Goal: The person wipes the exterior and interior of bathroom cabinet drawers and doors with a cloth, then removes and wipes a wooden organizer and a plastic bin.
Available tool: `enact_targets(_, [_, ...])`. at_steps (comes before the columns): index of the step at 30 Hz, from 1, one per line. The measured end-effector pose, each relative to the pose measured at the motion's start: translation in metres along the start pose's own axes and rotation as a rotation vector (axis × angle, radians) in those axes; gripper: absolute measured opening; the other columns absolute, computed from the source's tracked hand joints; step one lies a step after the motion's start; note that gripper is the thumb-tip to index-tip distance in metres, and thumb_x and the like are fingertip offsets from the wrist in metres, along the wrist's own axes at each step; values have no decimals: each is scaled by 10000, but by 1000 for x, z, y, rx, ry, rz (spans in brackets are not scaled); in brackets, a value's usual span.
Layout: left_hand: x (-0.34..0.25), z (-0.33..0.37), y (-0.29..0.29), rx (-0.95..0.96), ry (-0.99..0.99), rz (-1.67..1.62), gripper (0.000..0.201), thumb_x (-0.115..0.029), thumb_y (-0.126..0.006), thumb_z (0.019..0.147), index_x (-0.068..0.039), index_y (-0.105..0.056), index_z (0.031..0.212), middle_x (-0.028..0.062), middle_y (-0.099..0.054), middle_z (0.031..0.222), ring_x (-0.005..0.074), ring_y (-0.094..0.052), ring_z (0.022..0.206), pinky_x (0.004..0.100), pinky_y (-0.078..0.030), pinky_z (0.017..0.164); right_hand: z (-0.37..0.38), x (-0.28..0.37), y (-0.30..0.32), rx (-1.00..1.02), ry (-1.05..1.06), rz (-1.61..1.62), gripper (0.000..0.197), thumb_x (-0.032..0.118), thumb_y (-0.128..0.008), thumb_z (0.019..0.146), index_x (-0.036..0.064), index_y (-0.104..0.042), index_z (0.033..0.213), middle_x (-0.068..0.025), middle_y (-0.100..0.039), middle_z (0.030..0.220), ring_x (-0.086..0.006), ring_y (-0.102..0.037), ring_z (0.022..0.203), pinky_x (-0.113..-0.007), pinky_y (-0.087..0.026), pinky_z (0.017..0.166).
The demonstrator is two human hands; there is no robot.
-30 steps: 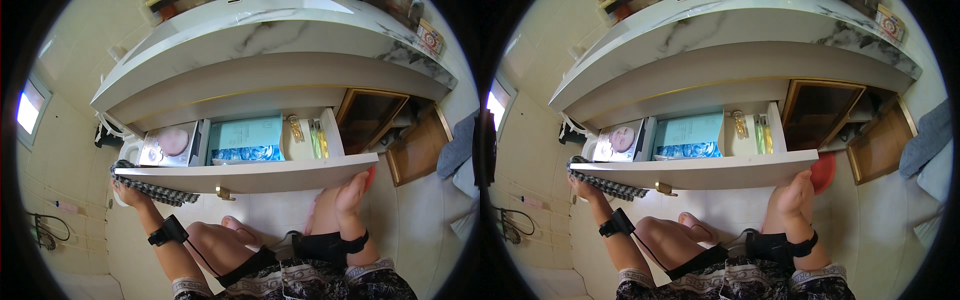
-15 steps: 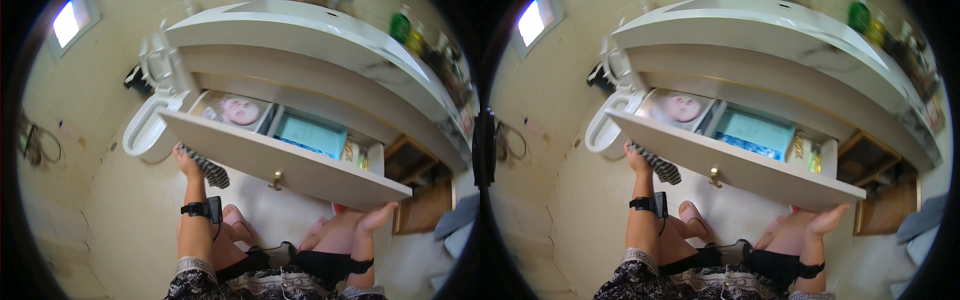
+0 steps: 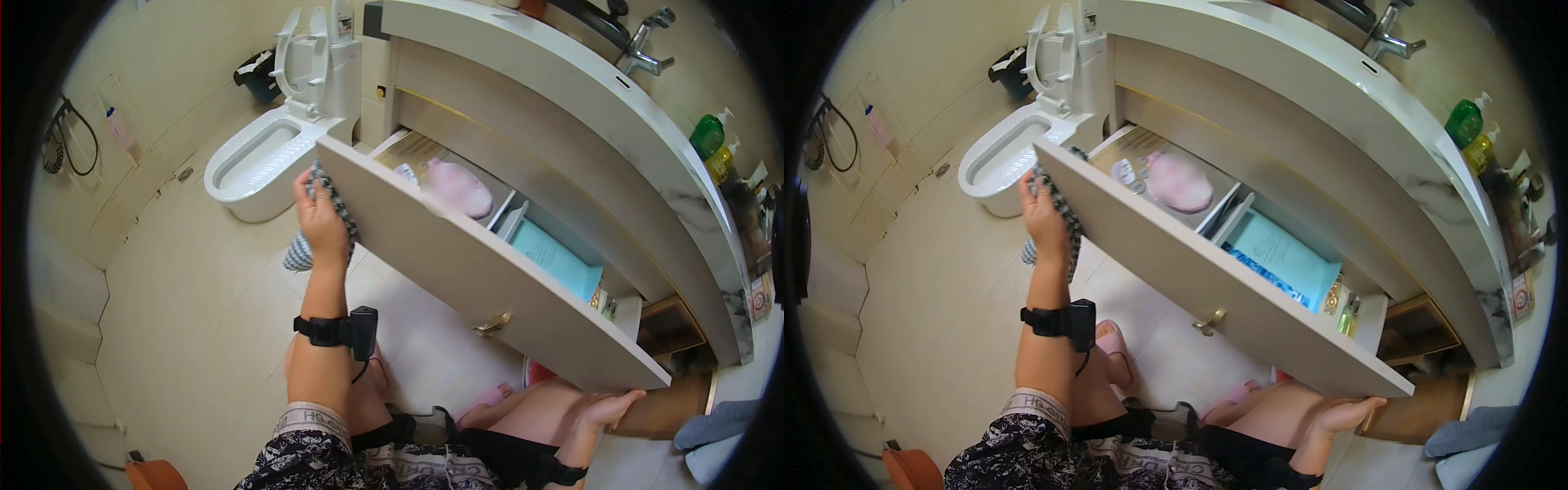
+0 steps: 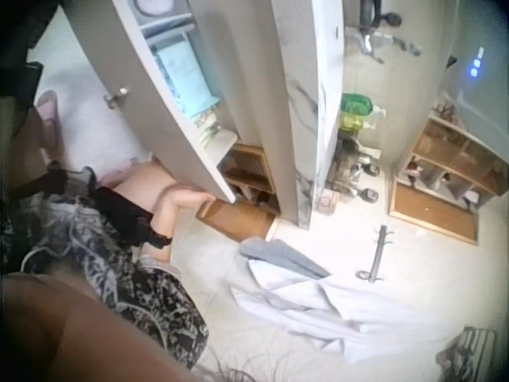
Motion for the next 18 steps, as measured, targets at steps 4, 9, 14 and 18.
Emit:
enact_targets(4, [43, -14, 13, 117, 59, 87, 138, -139, -417, 976, -38, -480, 1046, 65, -574, 964, 132, -520, 897, 270, -415, 823, 13, -6, -19, -23, -122, 76, 662, 485, -206, 992, -41, -308, 1379, -150, -337, 1429, -270, -338, 1297, -379, -256, 1086])
enact_targets(9, [83, -24, 22, 154, 165, 261, 144, -134, -437, 951, -50, -481, 1059, 109, -595, 924, 188, -553, 861, 313, -434, 796, 41, -25, -6, 52, 41, -90, 658, 474, -218, 994, -52, -309, 1376, -158, -333, 1434, -276, -346, 1296, -379, -255, 1086])
enact_targets(14, [104, -21, 21, 134, 237, 225, 168, -155, -441, 942, -71, -484, 1081, 98, -595, 902, 199, -571, 809, 324, -456, 732, 53, -30, 6, 78, 44, -97, 653, 472, -222, 994, -51, -327, 1371, -156, -332, 1436, -277, -344, 1298, -379, -260, 1089])
enact_targets(18, [100, -60, 12, 219, 932, -4, 231, -120, -452, 905, -79, -511, 1125, 93, -596, 919, 185, -582, 819, 319, -486, 696, 42, -27, -7, 12, 47, -175, 665, 490, -222, 990, -47, -359, 1357, -142, -412, 1386, -244, -413, 1246, -346, -318, 1053])
Point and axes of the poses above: each hand's wrist, its own z-axis towards the middle knuckle, its own y-axis out of the back of the hand, x = y × z, the point moved 1 cm from there along z, towards the middle knuckle
